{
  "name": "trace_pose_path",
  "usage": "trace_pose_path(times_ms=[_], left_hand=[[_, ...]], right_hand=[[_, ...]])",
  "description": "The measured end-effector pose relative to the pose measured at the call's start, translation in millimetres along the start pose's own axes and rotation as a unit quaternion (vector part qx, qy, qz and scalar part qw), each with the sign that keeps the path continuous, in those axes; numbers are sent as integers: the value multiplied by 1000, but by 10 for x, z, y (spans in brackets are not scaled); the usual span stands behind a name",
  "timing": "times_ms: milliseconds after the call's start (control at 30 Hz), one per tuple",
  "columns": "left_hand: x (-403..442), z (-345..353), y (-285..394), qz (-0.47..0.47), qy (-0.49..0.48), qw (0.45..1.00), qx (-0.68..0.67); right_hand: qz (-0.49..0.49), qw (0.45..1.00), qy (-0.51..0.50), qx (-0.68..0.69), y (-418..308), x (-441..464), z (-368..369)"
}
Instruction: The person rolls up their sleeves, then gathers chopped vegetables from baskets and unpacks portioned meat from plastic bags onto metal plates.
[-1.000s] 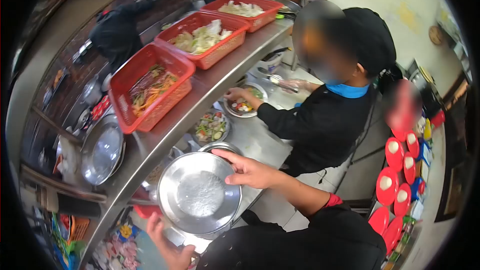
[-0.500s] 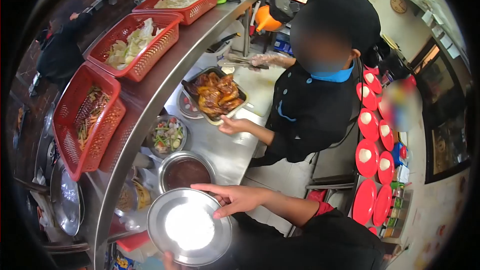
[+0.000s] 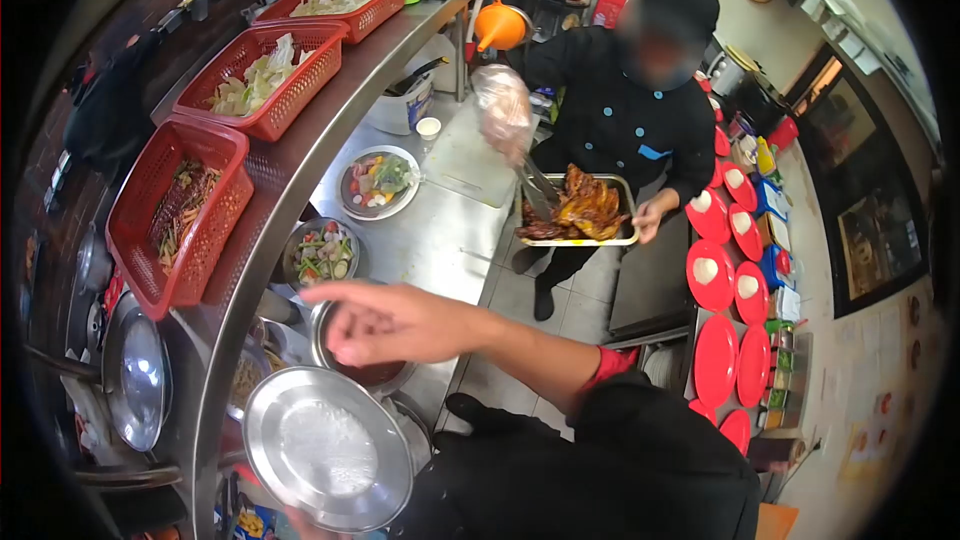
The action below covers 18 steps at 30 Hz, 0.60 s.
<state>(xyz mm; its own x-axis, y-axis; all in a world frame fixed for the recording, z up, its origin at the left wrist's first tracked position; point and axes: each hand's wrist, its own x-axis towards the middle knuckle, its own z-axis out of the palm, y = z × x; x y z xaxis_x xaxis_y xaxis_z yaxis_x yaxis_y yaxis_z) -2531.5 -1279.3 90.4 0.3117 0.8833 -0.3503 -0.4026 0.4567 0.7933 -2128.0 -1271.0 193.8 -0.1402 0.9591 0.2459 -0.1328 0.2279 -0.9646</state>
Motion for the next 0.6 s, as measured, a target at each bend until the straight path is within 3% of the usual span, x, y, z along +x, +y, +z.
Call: trace_pose_path(times_ms=[167, 233, 300, 367, 433, 500, 533, 600], left_hand=[[9, -113, 21, 9, -1, 1000, -24], [45, -163, -17, 6, -49, 997, -54], [-68, 41, 43, -4, -70, 995, -74], [-323, 407, 223, -36, -41, 998, 7], [-425, 467, 277, -43, -34, 998, 33], [-390, 258, 218, -35, -36, 998, 30], [-241, -77, 67, -10, -50, 998, -25], [-246, -230, 35, 20, -61, 995, -83]], right_hand=[[-183, 964, 60, -181, -707, 549, 418], [-296, 913, 80, -268, -913, 951, 567], [-319, 889, 116, -307, -969, 1456, 677], [-300, 837, 136, -436, -892, 2042, 703], [-190, 796, 92, -567, -655, 2653, 703], [21, 764, -24, -645, -629, 2940, 784], [16, 761, -26, -648, -595, 2984, 824], [83, 704, -78, -701, -431, 3032, 855]])
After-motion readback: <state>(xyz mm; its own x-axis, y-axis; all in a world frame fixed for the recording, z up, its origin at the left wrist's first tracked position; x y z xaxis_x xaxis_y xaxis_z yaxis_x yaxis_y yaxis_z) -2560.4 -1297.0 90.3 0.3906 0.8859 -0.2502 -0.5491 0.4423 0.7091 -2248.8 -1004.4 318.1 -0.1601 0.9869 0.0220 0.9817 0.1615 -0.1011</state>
